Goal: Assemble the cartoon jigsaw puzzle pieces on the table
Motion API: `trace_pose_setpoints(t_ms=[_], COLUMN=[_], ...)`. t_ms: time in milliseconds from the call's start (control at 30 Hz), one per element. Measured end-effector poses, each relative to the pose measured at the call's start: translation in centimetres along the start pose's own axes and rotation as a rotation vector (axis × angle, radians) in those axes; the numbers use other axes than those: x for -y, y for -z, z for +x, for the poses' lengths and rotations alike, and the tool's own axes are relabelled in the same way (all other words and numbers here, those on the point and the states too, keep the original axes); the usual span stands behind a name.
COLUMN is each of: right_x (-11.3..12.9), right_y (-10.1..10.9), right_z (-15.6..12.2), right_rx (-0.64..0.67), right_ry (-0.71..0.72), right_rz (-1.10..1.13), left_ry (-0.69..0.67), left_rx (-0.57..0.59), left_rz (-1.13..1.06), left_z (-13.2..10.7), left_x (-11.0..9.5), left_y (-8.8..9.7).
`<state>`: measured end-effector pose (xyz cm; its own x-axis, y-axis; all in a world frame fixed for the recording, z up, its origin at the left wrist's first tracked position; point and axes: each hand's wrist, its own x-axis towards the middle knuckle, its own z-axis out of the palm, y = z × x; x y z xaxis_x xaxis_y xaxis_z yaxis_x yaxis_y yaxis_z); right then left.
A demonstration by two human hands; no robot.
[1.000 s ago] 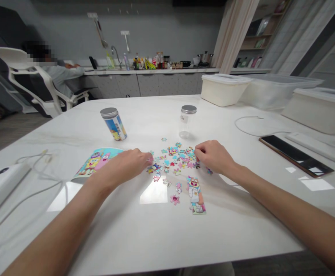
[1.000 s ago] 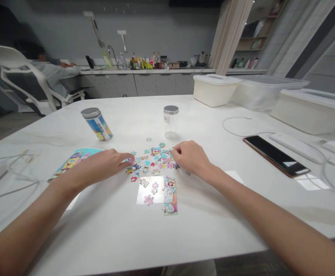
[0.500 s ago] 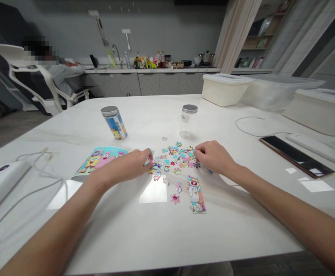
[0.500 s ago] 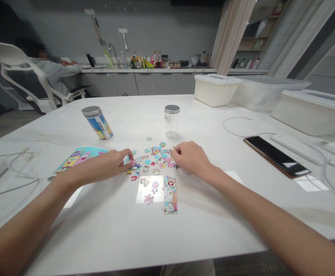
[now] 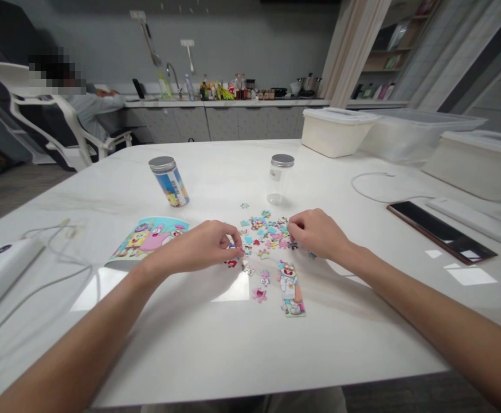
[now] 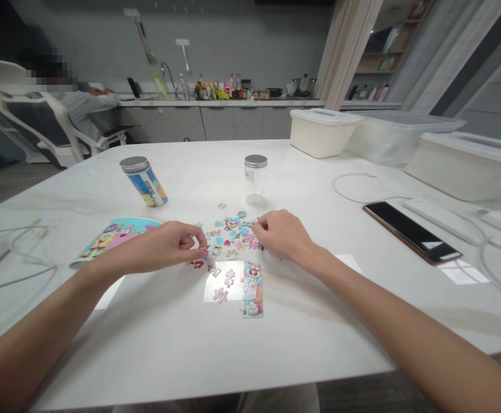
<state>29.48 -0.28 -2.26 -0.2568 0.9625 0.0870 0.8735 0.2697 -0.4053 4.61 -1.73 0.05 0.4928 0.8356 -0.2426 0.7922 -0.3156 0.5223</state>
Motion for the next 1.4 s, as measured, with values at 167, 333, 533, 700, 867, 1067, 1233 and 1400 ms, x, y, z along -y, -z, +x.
trace_pose_setpoints(t_ms=[167,333,533,700,867,1067,1233,1400], right_x=[0.1,0.2,0.2,-0.2,-0.6,-0.6,-0.6,-0.4], right_y=[0.1,0.2,0.3,0.9,1.2,1.0,1.0,1.1], right_z=[0.0,-0.1,-0.2,-0.3,-0.5,-0.5,-0.5,-0.7], right_rx=[0.054,0.067,0.067,0.282,0.499,0.527,0.546,0.562], right_ry=[0.121,0.144,0.155,0.419,0.604,0.636,0.636,0.617], right_rz=[-0.001,-0.02,-0.025,0.049,0.121,0.093,0.097,0.092], left_ry=[0.003,0.093,0.061,0.03,0.036,0.037,-0.317,-0.477], left_rx=[0.129,0.177,0.099,0.059,0.04,0.001,-0.01,0.074], left_rz=[-0.31,-0.42,-0.421,-0.388,-0.358,-0.295,-0.035,0.135], left_z=[0.6,1.0,1.3,1.2,1.1,0.9,0.0,-0.2], left_x=[-1.9,-2.4,-2.8,-3.3,-3.4,-3.7,-3.4,-3.2], left_y=[-1.5,-3.5,-4.9,-5.0,-5.1,-4.9,-3.9,-3.6])
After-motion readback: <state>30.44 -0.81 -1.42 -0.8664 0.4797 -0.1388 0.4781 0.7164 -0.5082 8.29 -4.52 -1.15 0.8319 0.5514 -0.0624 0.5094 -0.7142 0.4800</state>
